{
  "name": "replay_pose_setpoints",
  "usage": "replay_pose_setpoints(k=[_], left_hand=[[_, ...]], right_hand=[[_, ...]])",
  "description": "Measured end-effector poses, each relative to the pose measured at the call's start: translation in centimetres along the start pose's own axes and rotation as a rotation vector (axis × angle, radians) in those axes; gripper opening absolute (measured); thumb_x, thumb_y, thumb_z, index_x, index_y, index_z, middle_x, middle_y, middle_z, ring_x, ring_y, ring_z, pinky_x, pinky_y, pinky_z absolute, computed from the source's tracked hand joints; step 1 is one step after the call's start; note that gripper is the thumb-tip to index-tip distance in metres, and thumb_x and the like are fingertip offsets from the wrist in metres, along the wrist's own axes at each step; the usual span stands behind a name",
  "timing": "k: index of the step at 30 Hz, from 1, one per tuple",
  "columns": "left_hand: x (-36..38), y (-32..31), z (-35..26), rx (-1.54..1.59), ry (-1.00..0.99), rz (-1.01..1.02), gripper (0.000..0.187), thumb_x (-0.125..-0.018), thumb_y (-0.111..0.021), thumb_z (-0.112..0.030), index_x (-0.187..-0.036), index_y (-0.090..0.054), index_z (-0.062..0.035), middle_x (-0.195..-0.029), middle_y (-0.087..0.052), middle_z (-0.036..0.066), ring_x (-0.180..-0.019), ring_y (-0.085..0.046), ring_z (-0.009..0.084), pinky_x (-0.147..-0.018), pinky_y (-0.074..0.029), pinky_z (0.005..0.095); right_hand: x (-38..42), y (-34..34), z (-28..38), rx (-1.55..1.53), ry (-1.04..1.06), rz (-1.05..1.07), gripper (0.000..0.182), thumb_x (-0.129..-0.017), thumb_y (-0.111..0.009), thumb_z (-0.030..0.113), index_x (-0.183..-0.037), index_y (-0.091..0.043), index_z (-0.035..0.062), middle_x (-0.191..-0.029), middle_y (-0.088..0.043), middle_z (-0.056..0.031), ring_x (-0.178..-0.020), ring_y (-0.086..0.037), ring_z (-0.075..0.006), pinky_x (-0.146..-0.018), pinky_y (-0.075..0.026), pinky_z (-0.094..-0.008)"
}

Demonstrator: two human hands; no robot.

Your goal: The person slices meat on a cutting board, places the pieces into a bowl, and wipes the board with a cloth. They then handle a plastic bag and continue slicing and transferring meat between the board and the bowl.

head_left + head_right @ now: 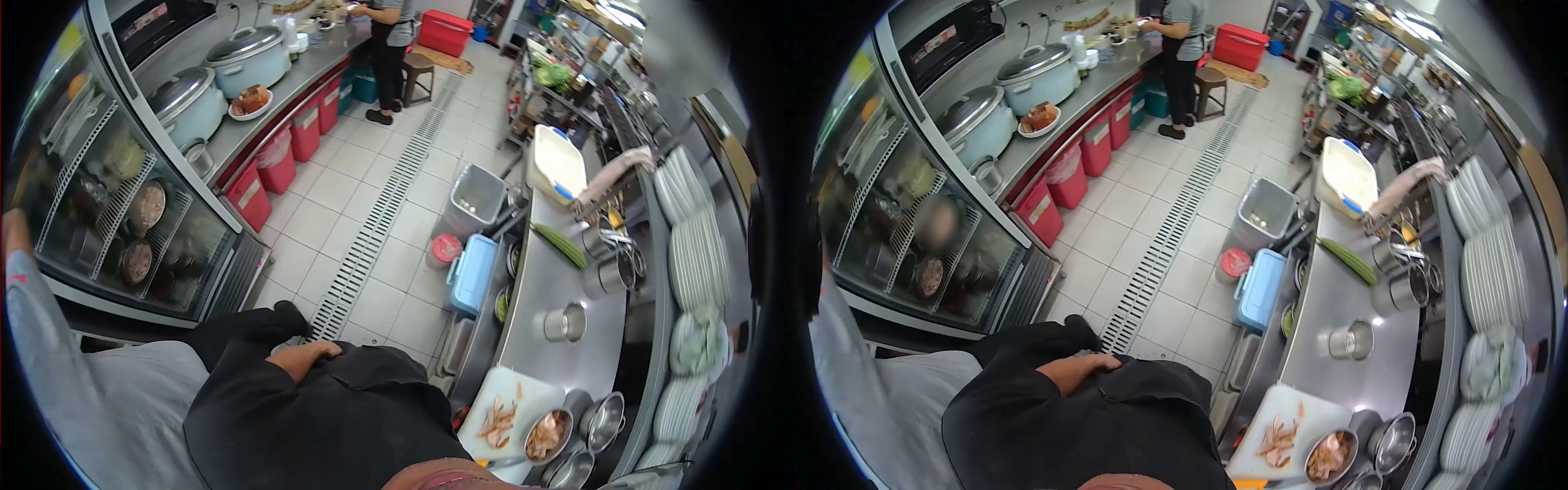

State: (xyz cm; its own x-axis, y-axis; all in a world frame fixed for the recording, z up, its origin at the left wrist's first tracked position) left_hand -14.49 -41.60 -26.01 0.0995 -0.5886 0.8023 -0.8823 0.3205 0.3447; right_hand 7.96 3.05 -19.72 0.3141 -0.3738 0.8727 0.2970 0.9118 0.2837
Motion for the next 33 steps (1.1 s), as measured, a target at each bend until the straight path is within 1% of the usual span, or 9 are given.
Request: replay_pose_setpoints(k=[3, 7, 10, 14, 16, 18, 24, 31, 33], left_hand=[[0.2, 1.0, 1.3, 0.112, 0.012, 0.076, 0.045, -0.084, -0.061, -0.029, -0.12, -0.072, -0.0036, -0.119, -0.071, 0.02, -0.111, -0.068, 0.0332, -0.095, -0.051, 0.0433], [3.1, 6.2, -0.3, 0.695, 0.454, -0.244, 0.042, -0.081, -0.062, -0.026, -0.116, -0.073, -0.0036, -0.114, -0.072, 0.021, -0.104, -0.07, 0.034, -0.092, -0.054, 0.0425], [1.4, 9.8, 1.3, 1.013, 0.62, -0.479, 0.046, -0.079, -0.064, -0.028, -0.116, -0.073, -0.0036, -0.114, -0.072, 0.022, -0.108, -0.07, 0.0352, -0.095, -0.053, 0.0433], [-2.4, 12.9, 4.5, 0.842, 0.546, -0.563, 0.058, -0.095, -0.052, -0.046, -0.121, -0.068, 0.0029, -0.128, -0.065, 0.027, -0.125, -0.061, 0.0364, -0.105, -0.045, 0.0446], [-2.7, 12.6, 3.5, 1.312, 0.623, -0.733, 0.071, -0.099, -0.043, -0.057, -0.123, -0.066, 0.0062, -0.132, -0.063, 0.027, -0.127, -0.058, 0.0384, -0.106, -0.044, 0.0456], [-3.7, 11.4, 2.8, 1.571, 0.626, -0.754, 0.072, -0.1, -0.043, -0.057, -0.119, -0.067, 0.0089, -0.13, -0.065, 0.027, -0.124, -0.059, 0.0411, -0.105, -0.044, 0.0468], [-3.2, 10.2, 0.8, 1.587, 0.703, -0.985, 0.067, -0.1, -0.043, -0.057, -0.113, -0.072, 0.0022, -0.124, -0.068, 0.025, -0.12, -0.062, 0.0362, -0.103, -0.044, 0.0464], [-4.8, 8.7, 3.0, 1.627, 0.692, -0.864, 0.065, -0.101, -0.044, -0.056, -0.12, -0.07, 0.0003, -0.128, -0.067, 0.022, -0.122, -0.061, 0.0309, -0.102, -0.045, 0.0445], [-3.2, 8.6, 0.6, 2.104, 0.685, -0.812, 0.068, -0.1, -0.053, -0.05, -0.146, -0.048, 0.0004, -0.145, -0.054, 0.024, -0.131, -0.053, 0.0385, -0.105, -0.043, 0.0539]], right_hand=[[-3.5, -0.7, 6.5, 0.057, 0.027, 0.043, 0.033, -0.093, -0.06, 0.03, -0.122, -0.061, 0.0157, -0.103, -0.067, -0.0144, -0.093, -0.064, -0.0335, -0.079, -0.053, -0.0436], [-9.3, -1.4, 14.2, 0.125, 0.057, 0.098, 0.031, -0.093, -0.06, 0.03, -0.121, -0.061, 0.0152, -0.102, -0.066, -0.014, -0.091, -0.064, -0.033, -0.078, -0.053, -0.0438], [-11.5, -1.6, 20.0, 0.157, 0.063, 0.13, 0.031, -0.093, -0.06, 0.03, -0.119, -0.061, 0.0148, -0.101, -0.066, -0.0137, -0.09, -0.064, -0.0327, -0.077, -0.053, -0.044], [-14.4, -2.6, 28.5, 0.184, 0.096, 0.168, 0.029, -0.093, -0.061, 0.03, -0.118, -0.062, 0.0143, -0.099, -0.066, -0.0133, -0.088, -0.063, -0.0322, -0.076, -0.053, -0.0442], [-15.7, -2.9, 32.3, 0.201, 0.117, 0.183, 0.029, -0.093, -0.061, 0.031, -0.117, -0.062, 0.0141, -0.098, -0.065, -0.0132, -0.087, -0.063, -0.032, -0.075, -0.053, -0.0443], [-16.5, -3.1, 35.8, 0.224, 0.141, 0.198, 0.028, -0.093, -0.061, 0.031, -0.116, -0.062, 0.0138, -0.097, -0.065, -0.013, -0.086, -0.063, -0.0318, -0.074, -0.053, -0.0444], [-17.9, -3.9, 41.1, 0.256, 0.164, 0.225, 0.027, -0.093, -0.061, 0.031, -0.113, -0.062, 0.0131, -0.095, -0.065, -0.0124, -0.084, -0.062, -0.0311, -0.072, -0.053, -0.0447], [-19.4, -3.8, 42.8, 0.336, 0.138, 0.264, 0.025, -0.093, -0.061, 0.031, -0.11, -0.063, 0.0123, -0.092, -0.064, -0.0117, -0.081, -0.062, -0.0304, -0.07, -0.052, -0.0451], [-20.1, -3.1, 43.1, 0.391, 0.124, 0.277, 0.025, -0.093, -0.061, 0.031, -0.11, -0.063, 0.012, -0.091, -0.064, -0.0115, -0.08, -0.062, -0.0301, -0.069, -0.052, -0.0452]])
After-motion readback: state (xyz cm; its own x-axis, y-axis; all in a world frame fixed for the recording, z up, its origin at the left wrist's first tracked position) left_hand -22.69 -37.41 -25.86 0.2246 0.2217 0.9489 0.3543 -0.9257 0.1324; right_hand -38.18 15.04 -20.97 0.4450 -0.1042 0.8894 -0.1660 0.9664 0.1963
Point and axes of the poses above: each hand's wrist, its own x-axis away from the middle knuckle, its own y-axis out of the back of the hand, z = x × y, the point moved 2 cm from there along -x, towards the middle knuckle
